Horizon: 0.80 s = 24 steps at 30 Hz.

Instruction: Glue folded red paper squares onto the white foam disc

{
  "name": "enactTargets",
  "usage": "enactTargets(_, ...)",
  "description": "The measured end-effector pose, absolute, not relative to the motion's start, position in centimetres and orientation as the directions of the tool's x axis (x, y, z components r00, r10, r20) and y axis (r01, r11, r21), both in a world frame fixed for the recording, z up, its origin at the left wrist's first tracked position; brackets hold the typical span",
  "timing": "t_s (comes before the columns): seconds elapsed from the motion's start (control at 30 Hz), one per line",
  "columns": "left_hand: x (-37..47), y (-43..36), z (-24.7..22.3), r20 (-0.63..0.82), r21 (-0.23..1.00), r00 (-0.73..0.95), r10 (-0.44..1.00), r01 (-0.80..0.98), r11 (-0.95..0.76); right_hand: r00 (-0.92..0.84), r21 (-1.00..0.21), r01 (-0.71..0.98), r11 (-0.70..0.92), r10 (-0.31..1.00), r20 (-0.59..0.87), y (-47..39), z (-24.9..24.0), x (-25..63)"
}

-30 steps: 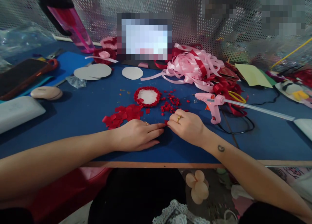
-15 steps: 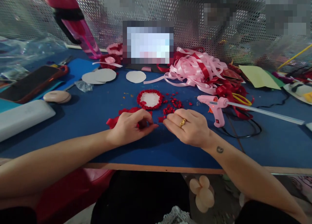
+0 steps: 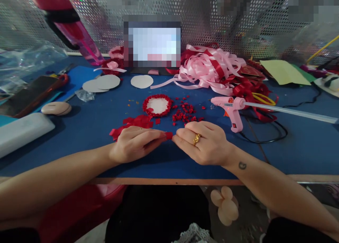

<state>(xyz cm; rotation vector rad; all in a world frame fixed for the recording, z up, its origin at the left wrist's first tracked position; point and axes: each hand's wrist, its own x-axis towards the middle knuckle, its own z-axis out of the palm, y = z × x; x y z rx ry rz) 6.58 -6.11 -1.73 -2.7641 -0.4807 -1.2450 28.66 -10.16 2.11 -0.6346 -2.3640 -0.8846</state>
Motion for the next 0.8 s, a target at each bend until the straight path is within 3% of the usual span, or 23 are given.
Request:
enactTargets(0.57, 6.46, -6.06, -1.76, 0.740, 0.040, 0.645, 0.192, 0.242, -0.969, -0.753, 0.445, 0.569, 0.691, 0.221, 0.620, -10.24, 1.82, 28.48)
enactTargets(0.8, 6.82, -6.21, -1.37, 0.723, 0.120, 0.638, 0.265, 0.262, -0.958, -0.709, 0.373, 0.584, 0.721, 0.229, 0.667, -10.19, 1.94, 28.28)
